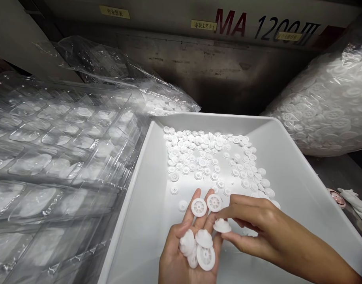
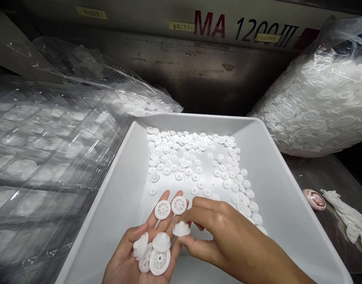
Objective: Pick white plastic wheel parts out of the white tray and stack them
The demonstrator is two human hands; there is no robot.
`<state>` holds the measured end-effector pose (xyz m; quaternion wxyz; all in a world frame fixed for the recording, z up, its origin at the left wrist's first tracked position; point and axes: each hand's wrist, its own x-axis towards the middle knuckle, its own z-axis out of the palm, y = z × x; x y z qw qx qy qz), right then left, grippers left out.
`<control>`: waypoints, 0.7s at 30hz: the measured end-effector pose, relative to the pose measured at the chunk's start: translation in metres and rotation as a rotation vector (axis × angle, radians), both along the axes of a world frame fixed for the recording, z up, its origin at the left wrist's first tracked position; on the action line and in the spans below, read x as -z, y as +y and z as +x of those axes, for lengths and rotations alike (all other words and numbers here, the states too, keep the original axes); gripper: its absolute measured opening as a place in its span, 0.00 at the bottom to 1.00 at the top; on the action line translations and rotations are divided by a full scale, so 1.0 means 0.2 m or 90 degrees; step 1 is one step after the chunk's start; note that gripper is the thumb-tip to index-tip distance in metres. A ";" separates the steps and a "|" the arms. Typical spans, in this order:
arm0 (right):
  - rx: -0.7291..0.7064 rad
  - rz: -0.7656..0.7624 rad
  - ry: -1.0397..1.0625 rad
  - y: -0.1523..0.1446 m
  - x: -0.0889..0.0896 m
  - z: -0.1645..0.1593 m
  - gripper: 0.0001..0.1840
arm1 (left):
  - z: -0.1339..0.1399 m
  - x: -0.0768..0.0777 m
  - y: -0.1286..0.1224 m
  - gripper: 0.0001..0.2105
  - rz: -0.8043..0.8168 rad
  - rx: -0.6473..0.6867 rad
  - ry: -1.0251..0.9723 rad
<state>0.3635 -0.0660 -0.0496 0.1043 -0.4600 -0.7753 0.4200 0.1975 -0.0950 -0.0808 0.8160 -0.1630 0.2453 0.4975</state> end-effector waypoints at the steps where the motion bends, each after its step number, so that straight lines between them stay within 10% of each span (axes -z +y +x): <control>1: 0.013 -0.015 0.005 0.00 0.00 0.00 0.06 | 0.00 0.00 0.00 0.19 -0.004 -0.003 0.014; 21: 0.107 -0.035 -0.050 0.03 0.04 0.01 0.08 | 0.01 0.03 -0.02 0.32 -0.005 -0.044 -0.047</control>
